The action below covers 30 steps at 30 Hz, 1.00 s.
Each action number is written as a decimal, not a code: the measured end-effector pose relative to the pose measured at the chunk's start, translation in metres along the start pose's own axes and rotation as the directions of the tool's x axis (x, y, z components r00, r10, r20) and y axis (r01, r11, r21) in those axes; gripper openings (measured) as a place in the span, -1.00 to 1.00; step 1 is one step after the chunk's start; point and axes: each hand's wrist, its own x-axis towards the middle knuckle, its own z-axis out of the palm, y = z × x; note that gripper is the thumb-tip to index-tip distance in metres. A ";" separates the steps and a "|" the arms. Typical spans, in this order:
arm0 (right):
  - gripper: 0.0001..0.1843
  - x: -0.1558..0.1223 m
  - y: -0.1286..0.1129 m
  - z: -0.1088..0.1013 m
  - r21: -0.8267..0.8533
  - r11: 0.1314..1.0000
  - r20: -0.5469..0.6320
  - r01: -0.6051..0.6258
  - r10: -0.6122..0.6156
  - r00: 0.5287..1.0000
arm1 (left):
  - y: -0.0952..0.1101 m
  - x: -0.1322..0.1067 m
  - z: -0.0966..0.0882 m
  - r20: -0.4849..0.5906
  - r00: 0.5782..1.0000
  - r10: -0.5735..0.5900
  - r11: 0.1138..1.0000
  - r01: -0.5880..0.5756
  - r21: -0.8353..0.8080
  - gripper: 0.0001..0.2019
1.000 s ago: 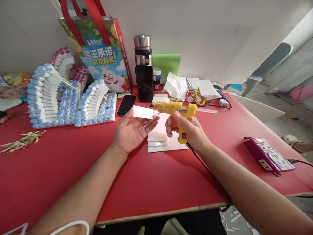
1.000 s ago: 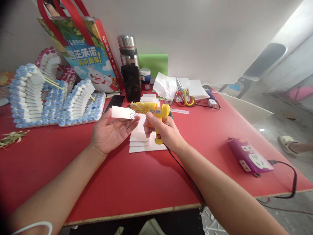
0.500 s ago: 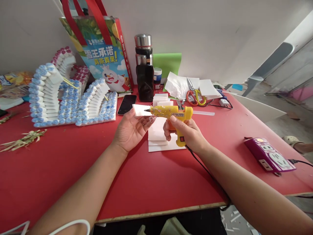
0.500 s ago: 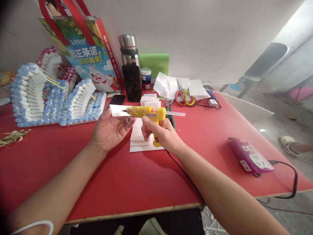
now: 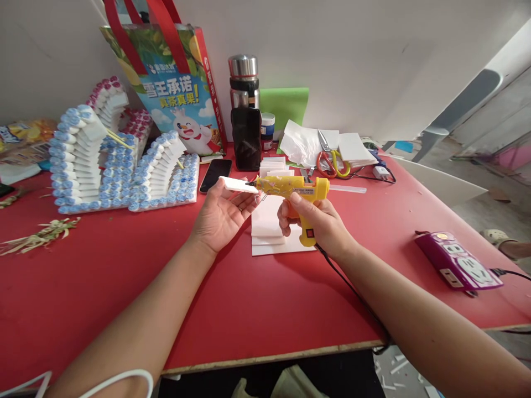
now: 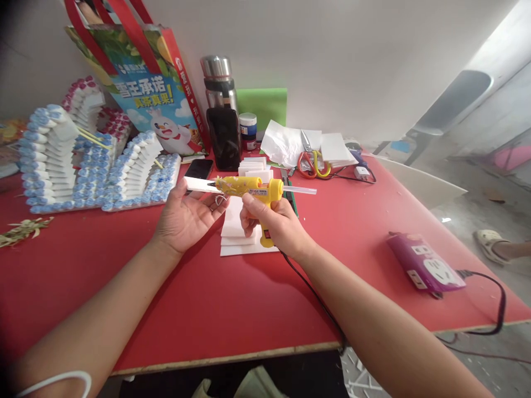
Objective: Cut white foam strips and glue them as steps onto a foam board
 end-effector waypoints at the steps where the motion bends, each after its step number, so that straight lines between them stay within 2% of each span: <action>1: -0.51 0.000 0.000 0.000 0.000 1.000 -0.014 -0.007 0.007 1.000 | 0.001 0.000 0.000 -0.016 1.000 -0.006 1.000 0.006 -0.003 -0.57; 6: -0.48 0.002 0.001 -0.002 0.035 0.999 -0.056 -0.035 0.037 0.998 | 0.005 0.001 -0.004 -0.050 0.997 -0.067 0.997 0.064 -0.054 -0.53; 11: -0.44 0.004 0.002 -0.004 0.074 0.997 -0.072 -0.031 0.037 0.997 | 0.005 0.000 -0.004 -0.035 0.997 -0.075 0.994 0.072 -0.082 -0.60; 17: -0.43 0.005 0.001 -0.004 0.063 0.997 -0.103 -0.038 0.045 0.994 | 0.002 -0.004 0.000 0.052 0.998 0.033 0.998 -0.036 0.048 -0.68; 22: -0.46 0.007 0.004 -0.006 0.072 0.997 -0.126 -0.038 0.046 0.991 | 0.000 -0.005 -0.002 0.092 0.995 0.030 0.993 -0.040 0.110 -0.70; 26: -0.49 0.007 0.005 -0.007 0.101 0.995 -0.126 -0.021 0.034 0.991 | -0.001 -0.007 -0.001 0.118 0.987 0.109 0.966 -0.133 0.223 -0.52; 30: -0.52 0.008 0.005 -0.007 0.105 0.994 -0.140 -0.010 0.025 0.990 | -0.003 -0.011 0.004 0.193 0.961 0.196 0.881 -0.259 0.396 -0.40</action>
